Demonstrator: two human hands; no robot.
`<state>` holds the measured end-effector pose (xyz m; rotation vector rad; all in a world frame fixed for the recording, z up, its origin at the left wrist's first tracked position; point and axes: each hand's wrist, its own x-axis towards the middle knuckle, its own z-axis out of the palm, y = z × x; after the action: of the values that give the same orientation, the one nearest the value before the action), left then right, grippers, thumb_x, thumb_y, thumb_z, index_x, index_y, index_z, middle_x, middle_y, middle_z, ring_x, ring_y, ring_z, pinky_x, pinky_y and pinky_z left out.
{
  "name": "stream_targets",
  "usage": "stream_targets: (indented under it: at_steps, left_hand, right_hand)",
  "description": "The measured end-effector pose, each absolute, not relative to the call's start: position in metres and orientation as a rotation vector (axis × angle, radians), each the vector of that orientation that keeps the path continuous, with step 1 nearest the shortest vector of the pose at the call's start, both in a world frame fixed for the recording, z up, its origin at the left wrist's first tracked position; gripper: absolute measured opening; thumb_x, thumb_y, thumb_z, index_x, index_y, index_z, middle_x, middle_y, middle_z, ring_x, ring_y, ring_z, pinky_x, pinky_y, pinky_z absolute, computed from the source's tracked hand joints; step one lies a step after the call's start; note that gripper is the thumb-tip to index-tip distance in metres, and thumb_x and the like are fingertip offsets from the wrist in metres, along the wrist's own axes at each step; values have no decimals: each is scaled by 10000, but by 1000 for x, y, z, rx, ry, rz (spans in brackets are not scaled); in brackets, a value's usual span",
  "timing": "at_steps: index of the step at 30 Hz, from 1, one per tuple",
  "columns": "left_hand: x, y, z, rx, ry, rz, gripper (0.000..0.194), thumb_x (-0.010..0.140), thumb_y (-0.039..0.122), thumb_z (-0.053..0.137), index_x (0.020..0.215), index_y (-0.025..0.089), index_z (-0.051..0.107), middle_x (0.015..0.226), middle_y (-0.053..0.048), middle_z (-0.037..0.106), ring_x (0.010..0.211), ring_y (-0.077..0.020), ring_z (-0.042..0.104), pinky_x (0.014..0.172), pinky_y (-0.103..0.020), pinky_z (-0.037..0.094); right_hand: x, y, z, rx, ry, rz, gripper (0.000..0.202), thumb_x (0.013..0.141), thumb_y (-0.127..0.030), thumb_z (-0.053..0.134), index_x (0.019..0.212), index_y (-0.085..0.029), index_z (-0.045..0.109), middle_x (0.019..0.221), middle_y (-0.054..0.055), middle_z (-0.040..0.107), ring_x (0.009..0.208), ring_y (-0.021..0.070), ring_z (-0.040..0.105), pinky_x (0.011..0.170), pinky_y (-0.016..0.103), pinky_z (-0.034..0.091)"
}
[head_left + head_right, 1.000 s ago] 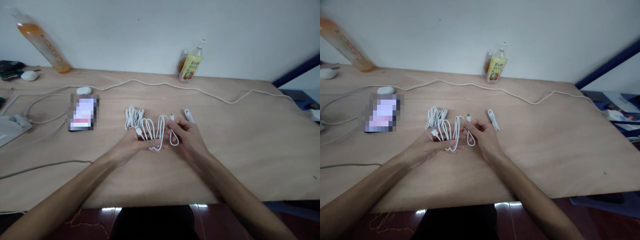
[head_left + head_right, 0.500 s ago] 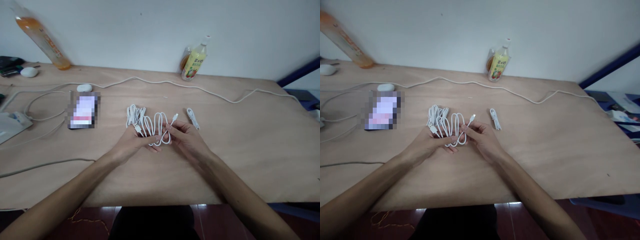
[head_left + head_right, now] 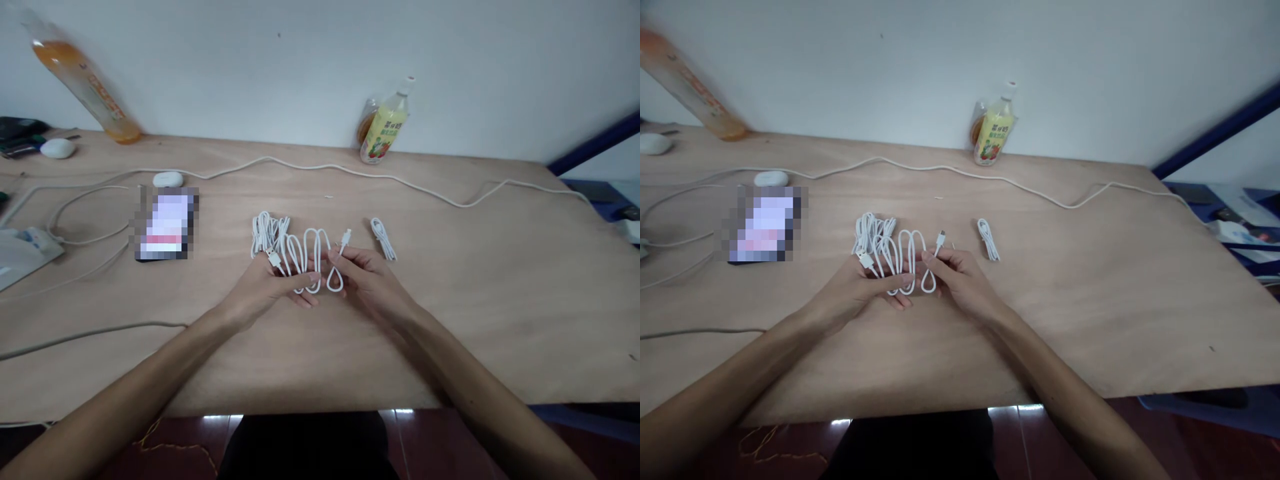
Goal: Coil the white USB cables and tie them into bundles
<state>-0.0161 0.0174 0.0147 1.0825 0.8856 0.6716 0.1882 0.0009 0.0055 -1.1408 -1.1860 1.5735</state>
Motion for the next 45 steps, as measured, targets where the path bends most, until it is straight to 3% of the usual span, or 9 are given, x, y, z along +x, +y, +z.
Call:
stream_targets:
  at_steps: [8,15,19,25,30,39,42,45]
  left_hand:
    - [-15,16,13,1063,849,639,273,818,326,950,985,146,831,949,-99,863,680,-181,773,656,-298,659]
    - [-16,17,15,1077,852,620,311,810,346,956,1010,154,814,971,-87,856,662,-177,774,653,-310,663]
    - [-16,18,14,1114,836,612,322,832,357,938,1045,158,802,1005,-79,852,694,-181,785,661,-311,665]
    - [-17,18,14,1083,785,633,262,904,380,881,1028,160,812,1066,-73,821,714,-151,760,713,-303,662]
    - [-18,20,15,903,754,683,280,892,397,892,871,139,787,838,-15,685,601,-96,592,591,-264,611]
    - [-20,20,13,863,674,653,364,935,470,864,800,159,731,643,22,608,548,-114,557,601,-303,664]
    - [-21,21,13,895,683,610,393,945,508,849,796,161,740,590,17,633,521,-125,596,651,-328,682]
    - [-22,23,11,933,726,610,387,953,525,834,887,145,798,764,-50,775,613,-169,734,714,-343,679]
  right_hand:
    - [188,0,4,-1112,-1266,1606,563,900,-773,751,762,-230,703,694,-18,576,607,134,433,558,290,322]
    - [184,1,4,-1133,-1243,1583,428,817,-659,881,890,-241,823,721,-15,638,608,128,445,552,279,324]
    - [182,2,1,-1140,-1188,1548,388,773,-615,922,869,-247,845,728,-10,673,611,124,453,560,275,338]
    - [186,2,1,-1211,-1132,1457,346,794,-571,911,858,-236,849,728,1,689,609,122,461,538,268,328]
    - [189,4,5,-1221,-1108,1414,339,819,-567,885,873,-234,854,766,25,747,594,125,499,485,257,347]
    - [188,3,7,-1176,-1075,1393,333,807,-557,904,817,-230,840,707,20,718,583,131,541,408,231,342]
    - [188,3,7,-1171,-1060,1412,343,800,-561,906,828,-227,836,738,27,744,578,127,541,393,224,335]
    - [188,3,8,-1179,-1036,1426,359,797,-573,906,833,-224,829,796,38,775,581,121,542,390,219,329]
